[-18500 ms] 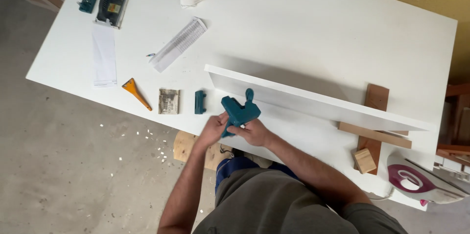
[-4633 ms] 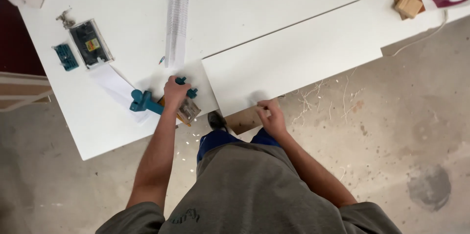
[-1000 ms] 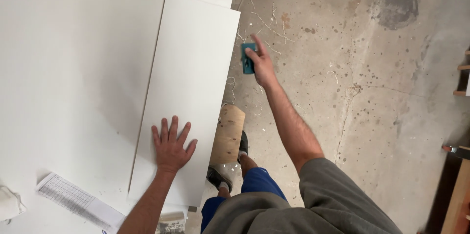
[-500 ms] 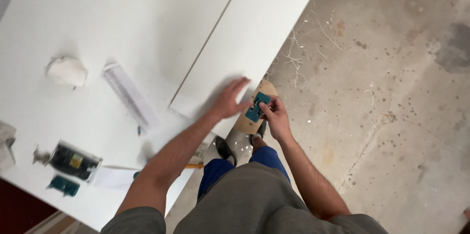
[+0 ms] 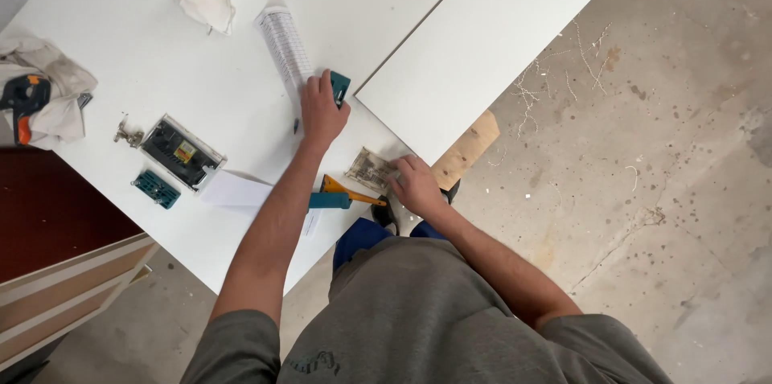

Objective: The person sands the edges of a white board using a sanding block. They then position the board on wooden supports and apply a strip of edge banding. Using a clothes iron, they press the banding onto the edge to adhere it. Finally, they use a small hand tool to trim the excess banding and smooth the edge.

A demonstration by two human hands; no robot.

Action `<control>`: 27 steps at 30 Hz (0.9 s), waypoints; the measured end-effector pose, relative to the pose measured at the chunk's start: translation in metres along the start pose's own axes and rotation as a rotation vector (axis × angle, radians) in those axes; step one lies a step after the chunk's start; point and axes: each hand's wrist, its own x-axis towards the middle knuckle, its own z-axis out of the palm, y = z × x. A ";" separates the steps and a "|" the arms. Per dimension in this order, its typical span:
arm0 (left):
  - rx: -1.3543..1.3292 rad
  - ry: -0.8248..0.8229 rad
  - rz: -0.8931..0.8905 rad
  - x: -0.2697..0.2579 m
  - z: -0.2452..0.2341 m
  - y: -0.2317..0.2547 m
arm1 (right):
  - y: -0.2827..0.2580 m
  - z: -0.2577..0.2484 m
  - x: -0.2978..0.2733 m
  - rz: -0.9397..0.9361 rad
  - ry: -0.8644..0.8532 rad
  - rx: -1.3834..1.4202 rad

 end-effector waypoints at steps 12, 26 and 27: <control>-0.174 0.262 0.050 -0.007 -0.002 0.022 | 0.011 -0.024 0.022 0.451 0.110 0.174; -0.586 -0.288 -0.408 -0.028 0.061 0.172 | 0.344 -0.219 0.178 0.398 0.325 0.219; -0.565 -0.309 -0.461 -0.020 0.054 0.185 | 0.398 -0.237 0.210 0.408 0.410 0.081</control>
